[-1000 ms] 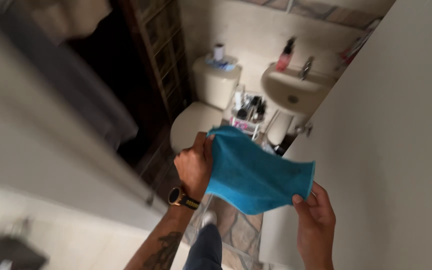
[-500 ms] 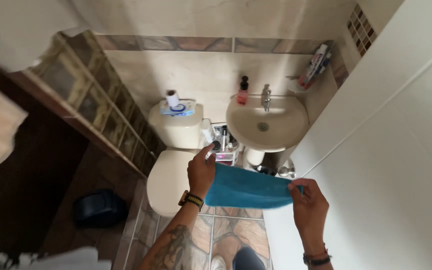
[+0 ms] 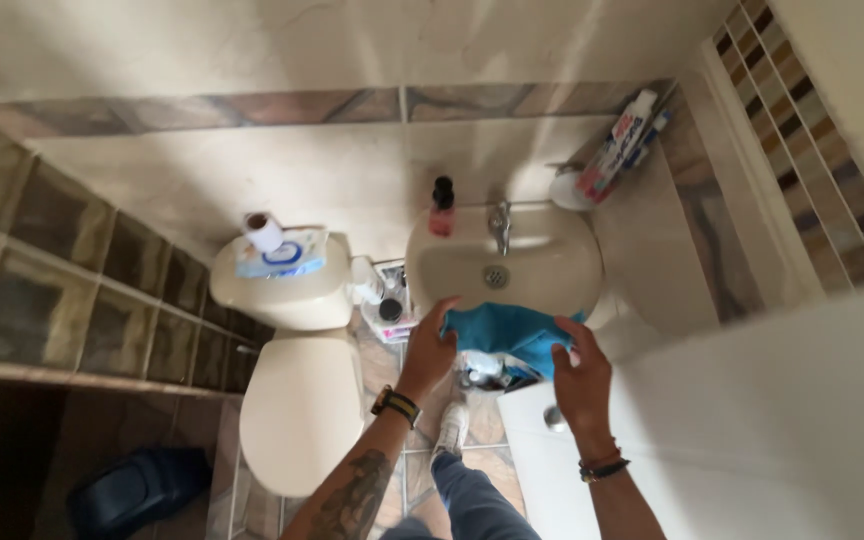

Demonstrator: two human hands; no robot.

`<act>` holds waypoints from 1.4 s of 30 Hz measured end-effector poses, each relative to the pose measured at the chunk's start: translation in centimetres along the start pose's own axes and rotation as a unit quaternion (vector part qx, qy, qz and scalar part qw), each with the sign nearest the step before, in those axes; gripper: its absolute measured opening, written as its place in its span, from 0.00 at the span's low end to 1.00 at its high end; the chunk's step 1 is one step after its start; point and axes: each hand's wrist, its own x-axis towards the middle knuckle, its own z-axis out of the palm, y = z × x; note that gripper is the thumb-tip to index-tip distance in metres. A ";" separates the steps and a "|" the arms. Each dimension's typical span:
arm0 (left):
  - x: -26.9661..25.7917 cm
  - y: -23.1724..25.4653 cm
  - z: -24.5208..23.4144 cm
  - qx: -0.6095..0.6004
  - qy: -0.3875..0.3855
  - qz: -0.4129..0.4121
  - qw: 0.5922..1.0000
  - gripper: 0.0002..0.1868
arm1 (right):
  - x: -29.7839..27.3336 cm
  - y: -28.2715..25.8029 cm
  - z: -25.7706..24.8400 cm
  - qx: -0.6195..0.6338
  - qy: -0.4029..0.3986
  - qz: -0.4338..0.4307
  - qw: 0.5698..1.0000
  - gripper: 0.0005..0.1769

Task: Washing a blue cleaning cloth and then washing hands in a small bathroom sink.

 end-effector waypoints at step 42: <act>21.0 -19.1 6.9 0.190 -0.237 -0.068 0.950 0.15 | 30.2 9.9 15.1 -0.338 -0.195 -0.045 0.920 0.13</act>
